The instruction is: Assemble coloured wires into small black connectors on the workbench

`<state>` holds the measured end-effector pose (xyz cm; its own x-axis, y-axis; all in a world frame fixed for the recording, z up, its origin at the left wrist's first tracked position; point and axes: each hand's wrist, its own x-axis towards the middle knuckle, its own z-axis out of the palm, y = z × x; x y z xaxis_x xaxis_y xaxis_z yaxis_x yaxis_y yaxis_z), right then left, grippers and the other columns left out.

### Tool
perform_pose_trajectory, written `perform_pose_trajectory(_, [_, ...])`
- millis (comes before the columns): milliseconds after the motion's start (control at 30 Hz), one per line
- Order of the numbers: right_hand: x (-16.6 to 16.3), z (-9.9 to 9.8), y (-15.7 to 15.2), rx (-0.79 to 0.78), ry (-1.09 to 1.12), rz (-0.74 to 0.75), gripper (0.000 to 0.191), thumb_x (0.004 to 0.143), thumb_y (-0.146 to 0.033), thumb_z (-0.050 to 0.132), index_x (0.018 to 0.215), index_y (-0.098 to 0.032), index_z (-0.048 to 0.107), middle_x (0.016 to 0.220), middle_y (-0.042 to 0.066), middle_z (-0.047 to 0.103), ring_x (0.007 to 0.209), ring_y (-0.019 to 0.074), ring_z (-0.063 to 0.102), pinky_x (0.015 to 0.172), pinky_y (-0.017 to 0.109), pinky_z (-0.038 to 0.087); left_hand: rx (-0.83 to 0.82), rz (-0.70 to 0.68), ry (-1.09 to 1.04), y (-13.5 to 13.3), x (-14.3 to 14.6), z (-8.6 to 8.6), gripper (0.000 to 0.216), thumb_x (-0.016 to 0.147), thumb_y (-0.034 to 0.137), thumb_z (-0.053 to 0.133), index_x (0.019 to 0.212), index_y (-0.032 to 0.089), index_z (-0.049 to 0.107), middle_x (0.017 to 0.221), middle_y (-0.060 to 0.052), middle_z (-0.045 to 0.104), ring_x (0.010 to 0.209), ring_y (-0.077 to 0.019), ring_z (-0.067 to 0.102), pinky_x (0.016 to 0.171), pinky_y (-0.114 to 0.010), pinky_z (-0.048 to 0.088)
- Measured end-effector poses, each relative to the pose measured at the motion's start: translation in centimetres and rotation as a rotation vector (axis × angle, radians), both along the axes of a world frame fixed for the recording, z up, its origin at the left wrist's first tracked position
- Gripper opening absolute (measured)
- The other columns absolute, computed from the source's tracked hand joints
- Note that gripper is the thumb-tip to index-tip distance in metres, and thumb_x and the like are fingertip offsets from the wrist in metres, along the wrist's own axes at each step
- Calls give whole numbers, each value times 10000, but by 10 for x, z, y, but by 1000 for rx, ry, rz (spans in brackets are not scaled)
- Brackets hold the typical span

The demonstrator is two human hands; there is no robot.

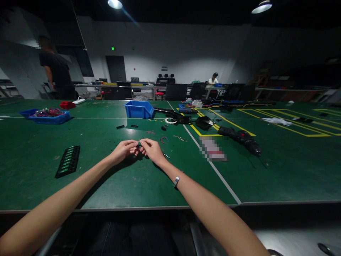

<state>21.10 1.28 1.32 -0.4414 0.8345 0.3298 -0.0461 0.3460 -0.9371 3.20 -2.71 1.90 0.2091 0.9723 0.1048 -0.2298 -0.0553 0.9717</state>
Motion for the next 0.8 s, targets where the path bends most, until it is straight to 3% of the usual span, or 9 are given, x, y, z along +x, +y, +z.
perform_pose_trajectory(433, [0,0,-1,11,14,23,395,904,-496,589,1071,-155,698,695,16,645,566,126,575,513,234,466,33,32,26,4,-1,-5,412,758,387,805,1039,107,694,826,-50,685,654,-98,598,637,-218,454])
perform_pose_trajectory(800, [0,0,-3,-13,17,43,383,889,-473,603,1106,-170,692,721,20,650,586,129,582,511,234,462,69,35,47,2,-1,-3,357,766,374,794,986,113,690,803,-43,678,642,-99,584,631,-221,442])
